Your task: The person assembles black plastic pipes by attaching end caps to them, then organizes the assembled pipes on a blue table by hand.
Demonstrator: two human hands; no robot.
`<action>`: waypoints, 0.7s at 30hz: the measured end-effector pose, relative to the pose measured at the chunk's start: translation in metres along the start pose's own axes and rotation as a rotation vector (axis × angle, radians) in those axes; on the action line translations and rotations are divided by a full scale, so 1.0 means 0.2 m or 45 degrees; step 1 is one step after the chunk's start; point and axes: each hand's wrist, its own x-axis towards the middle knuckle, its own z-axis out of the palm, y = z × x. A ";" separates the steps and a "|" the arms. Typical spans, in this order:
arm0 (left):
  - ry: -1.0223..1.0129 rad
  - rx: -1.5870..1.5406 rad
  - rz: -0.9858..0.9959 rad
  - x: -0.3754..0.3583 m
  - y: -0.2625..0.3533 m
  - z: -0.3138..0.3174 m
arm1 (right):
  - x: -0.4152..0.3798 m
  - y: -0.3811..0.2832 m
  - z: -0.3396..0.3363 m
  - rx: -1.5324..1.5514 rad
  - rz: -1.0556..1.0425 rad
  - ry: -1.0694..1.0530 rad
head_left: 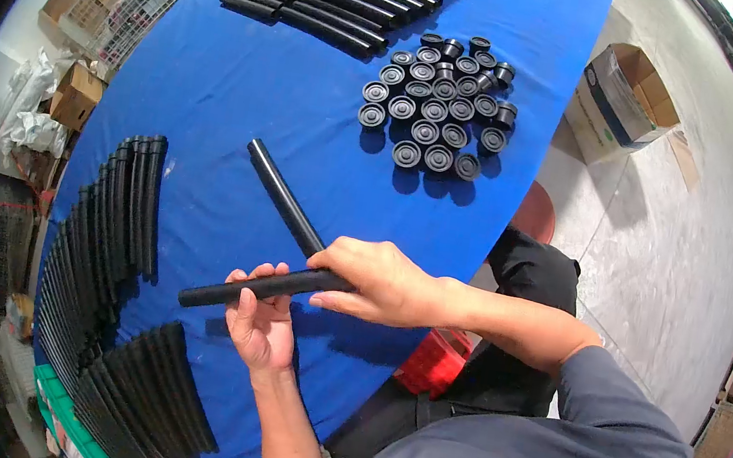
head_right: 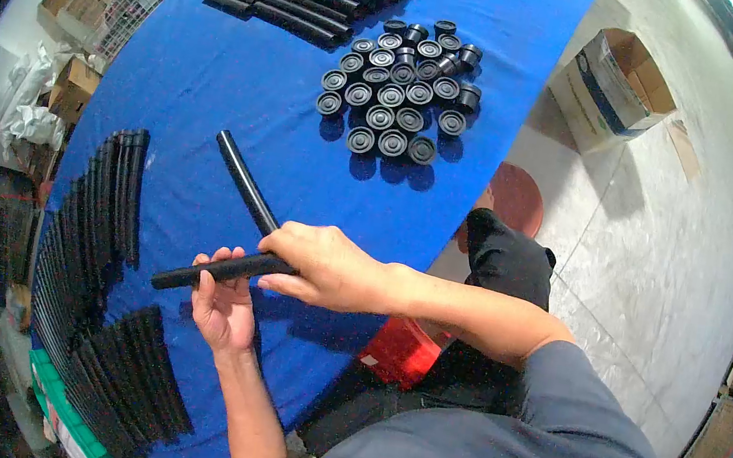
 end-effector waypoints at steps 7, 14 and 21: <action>0.040 -0.016 -0.054 0.00 0.00 0.01 | 0.00 0.02 0.05 -0.324 -0.327 0.102; 0.057 0.025 -0.013 -0.01 -0.01 0.05 | 0.01 0.04 0.04 -0.023 -0.168 0.148; -0.076 0.042 -0.041 0.00 0.01 -0.02 | 0.00 0.04 0.01 0.159 0.061 -0.055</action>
